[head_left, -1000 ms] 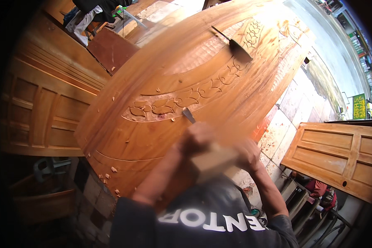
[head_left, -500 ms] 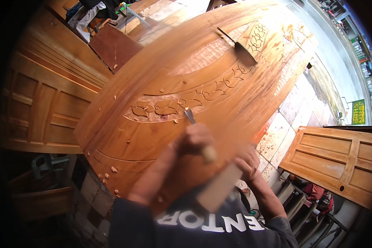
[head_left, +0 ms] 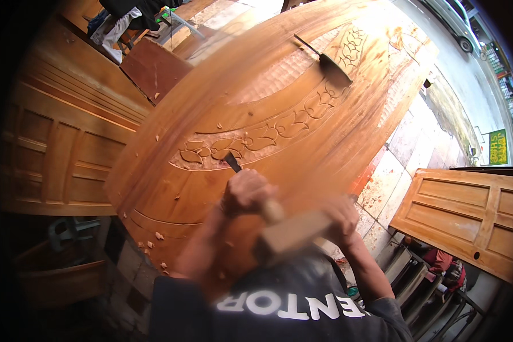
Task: The person carves a floral design into a large wooden panel by striking a chisel with a wooden mallet. They move the chisel along the pre-drawn lines to remove wood chips and define the pattern.
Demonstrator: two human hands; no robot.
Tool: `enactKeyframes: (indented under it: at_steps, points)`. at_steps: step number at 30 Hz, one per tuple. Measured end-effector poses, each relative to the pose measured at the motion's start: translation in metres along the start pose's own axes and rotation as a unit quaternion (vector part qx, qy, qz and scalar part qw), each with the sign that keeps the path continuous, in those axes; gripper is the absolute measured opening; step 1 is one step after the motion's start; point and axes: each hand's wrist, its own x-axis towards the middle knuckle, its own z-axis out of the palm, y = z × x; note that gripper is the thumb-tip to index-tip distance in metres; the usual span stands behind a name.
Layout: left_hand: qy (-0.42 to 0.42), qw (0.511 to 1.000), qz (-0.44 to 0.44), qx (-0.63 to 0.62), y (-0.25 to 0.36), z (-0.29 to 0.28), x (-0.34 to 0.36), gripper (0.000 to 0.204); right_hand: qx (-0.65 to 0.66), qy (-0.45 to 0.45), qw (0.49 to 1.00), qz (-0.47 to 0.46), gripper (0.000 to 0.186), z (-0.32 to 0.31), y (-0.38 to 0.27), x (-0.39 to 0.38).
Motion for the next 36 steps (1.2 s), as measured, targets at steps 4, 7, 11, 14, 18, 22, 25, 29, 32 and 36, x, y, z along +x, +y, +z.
enactKeyframes:
  at_steps: [4,7,11,14,18,22,25,29,32,36]
  points:
    - [0.004,0.999,-0.001,-0.038,0.027,0.044,0.019,0.021,0.044,0.049,0.994,0.090,0.070,-0.002,0.008,-0.033]
    - [-0.009,1.000,-0.014,-0.026,0.026,0.070,0.029,0.021,0.130,0.075,0.968,0.202,0.071,0.002,0.003,-0.063]
    - [0.002,0.999,-0.045,-0.021,0.025,0.073,0.029,0.022,0.050,0.006,0.957,0.284,0.064,-0.017,-0.020,-0.078]
    - [0.011,0.998,-0.062,-0.018,0.026,0.074,0.032,0.020,0.174,0.101,0.902,0.383,0.049,-0.016,-0.044,-0.069]
    - [0.042,0.996,-0.080,0.002,0.032,0.084,0.043,0.019,0.140,0.086,0.905,0.392,0.063,0.009,-0.051,-0.065]
    - [-0.019,0.990,-0.095,0.100,0.035,0.079,0.041,0.019,0.110,0.095,0.902,0.405,0.066,0.011,-0.063,-0.027]
    - [-0.023,0.987,-0.109,0.116,0.037,0.083,0.044,0.022,0.286,0.177,0.809,0.482,0.056,0.006,-0.074,-0.034]
    - [0.004,0.988,-0.108,0.111,0.035,0.090,0.046,0.023,0.091,0.155,0.885,0.430,0.054,0.036,-0.082,-0.028]
    - [0.043,0.991,-0.113,0.058,0.039,0.095,0.052,0.024,0.325,0.129,0.787,0.508,0.057,0.040,-0.073,-0.025]
    - [0.002,0.986,-0.118,0.115,0.023,0.105,0.031,0.026,0.427,0.256,0.695,0.519,0.055,0.045,-0.077,-0.050]
